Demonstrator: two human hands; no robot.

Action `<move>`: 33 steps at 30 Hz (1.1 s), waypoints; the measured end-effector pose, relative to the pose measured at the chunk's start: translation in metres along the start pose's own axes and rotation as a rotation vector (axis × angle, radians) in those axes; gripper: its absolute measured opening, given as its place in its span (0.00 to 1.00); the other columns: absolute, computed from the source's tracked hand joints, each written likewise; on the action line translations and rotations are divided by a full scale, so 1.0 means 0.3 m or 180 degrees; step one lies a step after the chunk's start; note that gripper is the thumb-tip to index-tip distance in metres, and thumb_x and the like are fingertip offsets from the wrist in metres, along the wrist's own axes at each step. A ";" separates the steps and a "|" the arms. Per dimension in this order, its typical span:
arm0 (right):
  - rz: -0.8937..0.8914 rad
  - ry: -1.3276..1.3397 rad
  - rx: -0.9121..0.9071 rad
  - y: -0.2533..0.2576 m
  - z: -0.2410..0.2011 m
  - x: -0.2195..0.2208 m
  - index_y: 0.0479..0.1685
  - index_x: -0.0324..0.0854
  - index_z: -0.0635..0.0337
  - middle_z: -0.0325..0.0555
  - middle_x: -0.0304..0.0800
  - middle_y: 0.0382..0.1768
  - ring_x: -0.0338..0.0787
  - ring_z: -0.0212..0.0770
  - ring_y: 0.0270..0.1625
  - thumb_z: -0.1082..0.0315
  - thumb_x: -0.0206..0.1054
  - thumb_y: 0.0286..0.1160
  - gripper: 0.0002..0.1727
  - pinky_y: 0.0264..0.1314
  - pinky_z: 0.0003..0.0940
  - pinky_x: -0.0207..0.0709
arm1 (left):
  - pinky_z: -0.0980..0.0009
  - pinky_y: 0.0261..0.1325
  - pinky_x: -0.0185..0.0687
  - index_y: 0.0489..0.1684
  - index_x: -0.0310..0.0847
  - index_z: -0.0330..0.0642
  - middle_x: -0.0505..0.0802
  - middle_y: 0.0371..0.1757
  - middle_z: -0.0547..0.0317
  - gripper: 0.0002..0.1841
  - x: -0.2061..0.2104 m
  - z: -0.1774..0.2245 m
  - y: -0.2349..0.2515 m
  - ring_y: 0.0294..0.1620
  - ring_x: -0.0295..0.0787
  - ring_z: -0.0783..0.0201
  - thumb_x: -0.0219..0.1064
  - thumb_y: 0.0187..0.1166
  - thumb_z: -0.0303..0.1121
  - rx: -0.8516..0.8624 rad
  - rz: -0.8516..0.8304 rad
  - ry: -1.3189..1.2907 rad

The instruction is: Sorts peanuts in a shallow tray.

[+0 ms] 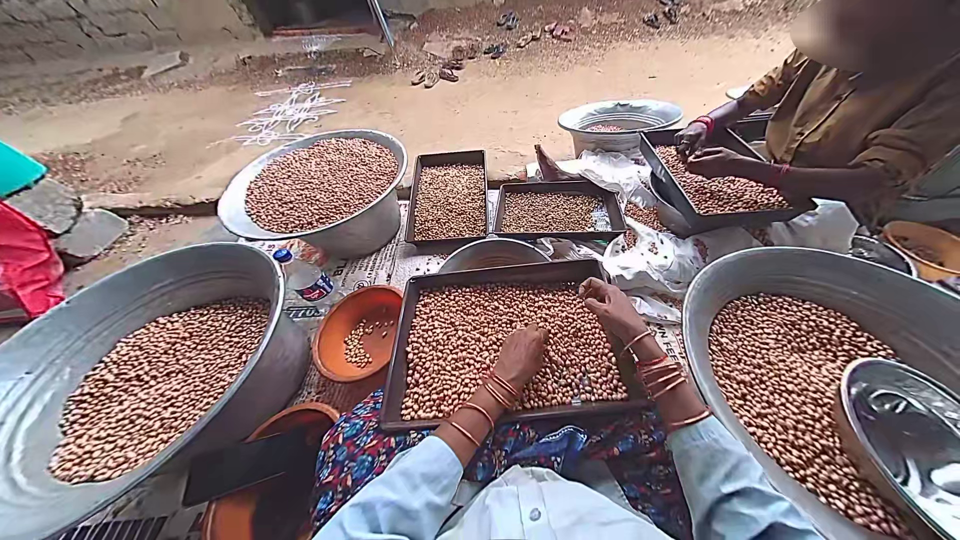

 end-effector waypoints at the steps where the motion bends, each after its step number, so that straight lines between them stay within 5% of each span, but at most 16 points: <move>1: -0.0099 -0.0452 -0.0101 0.025 -0.024 0.025 0.46 0.85 0.57 0.41 0.80 0.28 0.77 0.37 0.31 0.68 0.66 0.79 0.05 0.41 0.41 0.70 | 0.44 0.72 0.79 0.68 0.83 0.36 0.88 0.68 0.38 0.17 0.003 0.001 -0.003 0.69 0.87 0.41 0.55 0.89 0.30 0.0001 -0.0004 0.0011; 3: -0.0285 -0.1346 -0.0212 0.073 -0.061 0.083 0.53 0.90 0.54 0.51 0.93 0.41 0.90 0.51 0.47 0.62 0.68 0.81 0.11 0.56 0.57 0.79 | 0.45 0.71 0.79 0.67 0.85 0.39 0.88 0.67 0.39 0.17 0.005 0.003 -0.008 0.68 0.87 0.42 0.54 0.89 0.32 0.0050 0.0043 0.0012; 5: -0.0483 -0.1941 -0.0199 0.109 -0.070 0.144 0.59 0.90 0.54 0.56 0.94 0.56 0.90 0.59 0.64 0.61 0.65 0.83 0.14 0.67 0.63 0.77 | 0.46 0.70 0.80 0.65 0.88 0.42 0.90 0.65 0.41 0.16 0.002 0.009 -0.017 0.66 0.88 0.44 0.58 0.88 0.34 0.0201 0.0116 -0.0056; 7: -0.0627 -0.2218 -0.0172 0.134 -0.054 0.192 0.61 0.89 0.56 0.59 0.91 0.61 0.88 0.61 0.68 0.63 0.65 0.81 0.16 0.68 0.65 0.76 | 0.48 0.74 0.78 0.63 0.89 0.43 0.92 0.65 0.45 0.15 -0.004 0.009 -0.023 0.69 0.88 0.47 0.62 0.86 0.35 0.0365 0.0070 -0.0250; 12: -0.0827 -0.2369 -0.0093 0.139 -0.018 0.236 0.63 0.87 0.58 0.61 0.89 0.64 0.86 0.63 0.71 0.62 0.67 0.79 0.18 0.70 0.66 0.75 | 0.51 0.61 0.83 0.60 0.89 0.41 0.94 0.48 0.45 0.14 -0.149 -0.142 0.015 0.48 0.90 0.51 0.65 0.81 0.31 0.0081 0.0546 -0.0833; 15: -0.0888 -0.2053 -0.0014 0.148 0.011 0.226 0.61 0.88 0.56 0.59 0.91 0.59 0.88 0.60 0.67 0.59 0.68 0.79 0.18 0.69 0.64 0.75 | 0.53 0.71 0.80 0.63 0.89 0.42 0.94 0.58 0.46 0.16 -0.241 -0.202 0.049 0.61 0.91 0.50 0.58 0.87 0.29 -0.0187 0.0953 -0.0653; 18: -0.0405 -0.0724 -0.0074 0.199 0.024 0.145 0.51 0.86 0.59 0.49 0.90 0.39 0.86 0.44 0.42 0.60 0.70 0.79 0.13 0.52 0.48 0.77 | 0.51 0.76 0.77 0.67 0.88 0.44 0.92 0.64 0.43 0.17 -0.241 -0.200 0.095 0.68 0.88 0.47 0.57 0.88 0.30 -0.0196 0.0919 -0.0537; 20: 0.0100 -0.0024 0.0001 0.215 0.029 0.073 0.52 0.81 0.63 0.50 0.84 0.35 0.81 0.43 0.36 0.69 0.64 0.81 0.08 0.44 0.46 0.74 | 0.48 0.78 0.75 0.71 0.85 0.46 0.89 0.68 0.42 0.18 -0.209 -0.200 0.121 0.74 0.84 0.45 0.61 0.86 0.31 -0.0323 0.0679 -0.0385; 23: 0.0212 -0.0320 0.0054 0.219 0.013 0.046 0.54 0.83 0.63 0.56 0.88 0.40 0.87 0.52 0.44 0.72 0.63 0.79 0.10 0.51 0.56 0.77 | 0.48 0.78 0.75 0.66 0.88 0.44 0.91 0.65 0.44 0.16 -0.190 -0.227 0.137 0.72 0.86 0.47 0.65 0.84 0.35 -0.0434 0.0647 -0.0506; 27: -0.0338 -0.1340 -0.0010 0.211 -0.012 0.136 0.56 0.88 0.55 0.55 0.94 0.50 0.91 0.56 0.57 0.61 0.69 0.80 0.13 0.61 0.62 0.79 | 0.56 0.57 0.80 0.59 0.86 0.39 0.92 0.45 0.48 0.13 -0.216 -0.313 0.149 0.44 0.87 0.57 0.65 0.85 0.36 -0.0657 0.0911 -0.1597; 29: -0.0491 -0.1759 0.0002 0.205 -0.012 0.172 0.62 0.87 0.54 0.57 0.92 0.58 0.89 0.59 0.65 0.60 0.69 0.81 0.16 0.66 0.63 0.77 | 0.57 0.51 0.79 0.60 0.83 0.39 0.89 0.46 0.48 0.13 -0.224 -0.312 0.155 0.41 0.84 0.58 0.57 0.88 0.31 -0.0749 0.0910 -0.1890; 33: -0.0646 -0.2078 0.0007 0.206 0.014 0.221 0.64 0.87 0.54 0.58 0.90 0.62 0.86 0.60 0.70 0.62 0.66 0.81 0.17 0.69 0.64 0.76 | 0.52 0.62 0.80 0.62 0.87 0.44 0.92 0.49 0.47 0.14 -0.216 -0.202 0.179 0.50 0.88 0.53 0.61 0.87 0.36 -0.0559 0.0747 -0.1281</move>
Point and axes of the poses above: each hand's wrist, its own y-axis towards the middle knuckle, its own x-axis out of the palm, z = x × y, the point moved 10 cm from there along y, towards the middle knuckle
